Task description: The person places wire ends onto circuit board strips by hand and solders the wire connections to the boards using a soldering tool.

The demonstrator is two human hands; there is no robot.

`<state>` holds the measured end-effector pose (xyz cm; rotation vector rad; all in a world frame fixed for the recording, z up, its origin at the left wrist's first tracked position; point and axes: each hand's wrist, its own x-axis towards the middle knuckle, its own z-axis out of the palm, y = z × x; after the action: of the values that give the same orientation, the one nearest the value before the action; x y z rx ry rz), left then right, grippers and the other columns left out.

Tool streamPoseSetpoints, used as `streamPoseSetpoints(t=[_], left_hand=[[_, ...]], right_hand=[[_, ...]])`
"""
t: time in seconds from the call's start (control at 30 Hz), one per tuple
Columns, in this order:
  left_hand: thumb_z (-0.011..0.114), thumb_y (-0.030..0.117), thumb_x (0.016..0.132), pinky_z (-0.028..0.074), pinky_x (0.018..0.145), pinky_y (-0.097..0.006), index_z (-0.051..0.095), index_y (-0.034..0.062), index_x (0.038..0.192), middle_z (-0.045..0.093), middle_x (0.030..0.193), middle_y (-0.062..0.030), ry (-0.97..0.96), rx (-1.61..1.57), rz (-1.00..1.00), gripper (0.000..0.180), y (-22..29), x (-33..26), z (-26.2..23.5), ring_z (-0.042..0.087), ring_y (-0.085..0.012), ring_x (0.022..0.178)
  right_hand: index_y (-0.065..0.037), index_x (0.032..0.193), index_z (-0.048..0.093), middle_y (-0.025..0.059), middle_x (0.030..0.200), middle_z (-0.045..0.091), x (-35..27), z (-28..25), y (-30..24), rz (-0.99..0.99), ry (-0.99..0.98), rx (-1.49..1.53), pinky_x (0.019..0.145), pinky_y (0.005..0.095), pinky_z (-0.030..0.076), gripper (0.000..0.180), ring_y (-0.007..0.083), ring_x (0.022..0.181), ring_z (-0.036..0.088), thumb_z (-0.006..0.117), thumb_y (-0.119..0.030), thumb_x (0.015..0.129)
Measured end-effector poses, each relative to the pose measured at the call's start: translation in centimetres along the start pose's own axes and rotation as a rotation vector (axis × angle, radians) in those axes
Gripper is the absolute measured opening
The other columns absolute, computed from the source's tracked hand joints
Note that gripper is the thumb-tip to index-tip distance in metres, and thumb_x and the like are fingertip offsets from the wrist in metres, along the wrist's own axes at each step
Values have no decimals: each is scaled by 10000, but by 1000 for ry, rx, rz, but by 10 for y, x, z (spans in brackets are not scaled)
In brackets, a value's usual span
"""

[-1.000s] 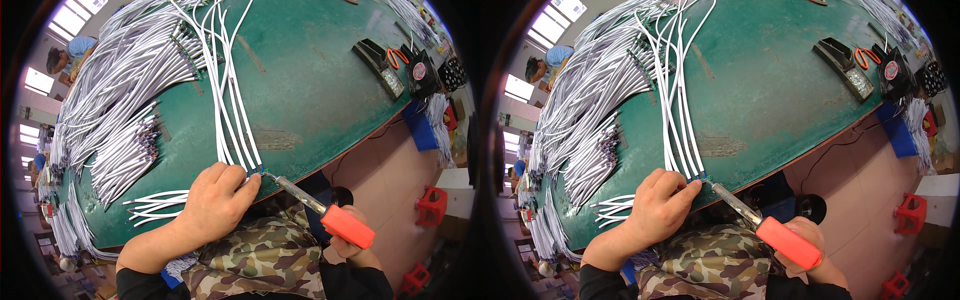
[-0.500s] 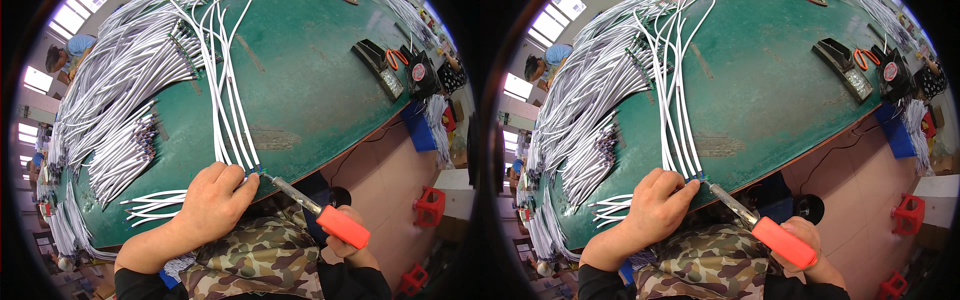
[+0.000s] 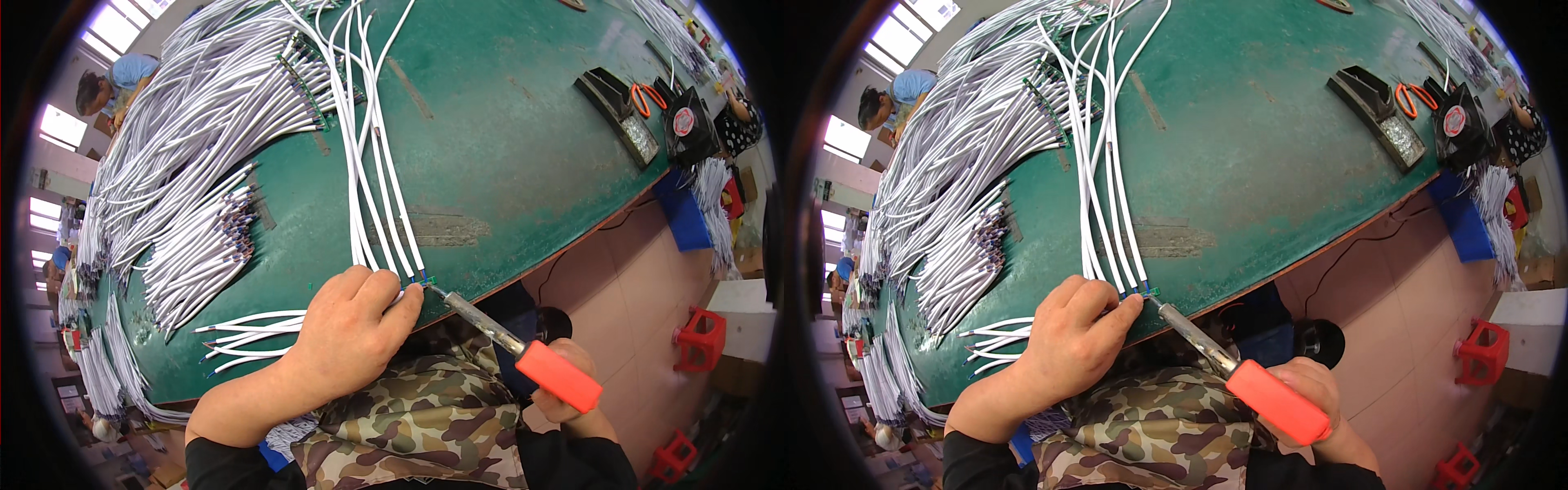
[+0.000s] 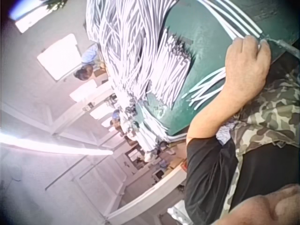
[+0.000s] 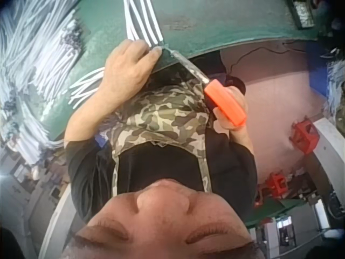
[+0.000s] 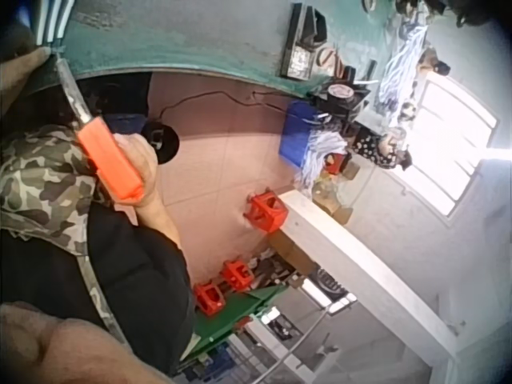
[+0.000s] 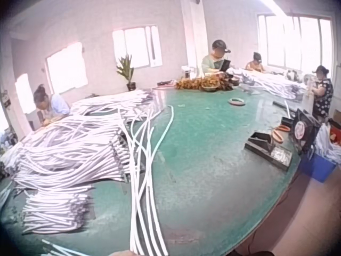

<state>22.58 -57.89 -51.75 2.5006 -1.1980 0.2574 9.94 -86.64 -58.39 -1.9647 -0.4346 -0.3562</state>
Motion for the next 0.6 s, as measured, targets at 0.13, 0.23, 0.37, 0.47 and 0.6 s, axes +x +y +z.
streamPoseSetpoints(t=[0.13, 0.23, 0.37, 0.47, 0.6], left_hand=[[691, 12, 678, 429, 568, -355, 705, 13, 998, 519, 789, -65, 18, -4, 8, 320, 0, 1, 0, 524, -229, 670], [688, 17, 681, 430, 569, -355, 705, 11, 995, 519, 788, -65, 18, 1, 9, 314, 0, 0, 1, 526, -229, 671], [688, 24, 680, 430, 571, -354, 707, 14, 997, 519, 790, -65, 13, 1, 9, 317, 1, 0, 1, 526, -228, 672], [687, 24, 679, 431, 574, -351, 707, 17, 1001, 519, 794, -64, 9, 3, 12, 323, 2, -1, -1, 527, -227, 673], [682, 26, 679, 431, 578, -355, 711, 21, 994, 522, 796, -62, 1, 17, 9, 317, 1, -1, -1, 523, -226, 675]], right_hand=[[-60, 854, 643, 70, 789, 645, -5, -1, -1, 23, 35, 1, 563, 361, 441, 225, 250, 638, 602, 667, -282, 886], [-68, 861, 650, 67, 817, 671, -3, 0, -2, 36, 43, 9, 582, 353, 454, 229, 246, 659, 621, 650, -292, 908], [-69, 854, 647, 64, 801, 659, -2, 1, -4, 45, 35, 12, 589, 349, 452, 273, 244, 657, 617, 650, -334, 922], [-70, 851, 646, 63, 793, 653, -3, 1, -5, 44, 34, 26, 588, 348, 451, 294, 243, 660, 618, 654, -355, 925], [-75, 847, 646, 60, 786, 649, -4, 1, -1, 24, 36, 1, 588, 347, 454, 301, 241, 662, 620, 649, -363, 933]])
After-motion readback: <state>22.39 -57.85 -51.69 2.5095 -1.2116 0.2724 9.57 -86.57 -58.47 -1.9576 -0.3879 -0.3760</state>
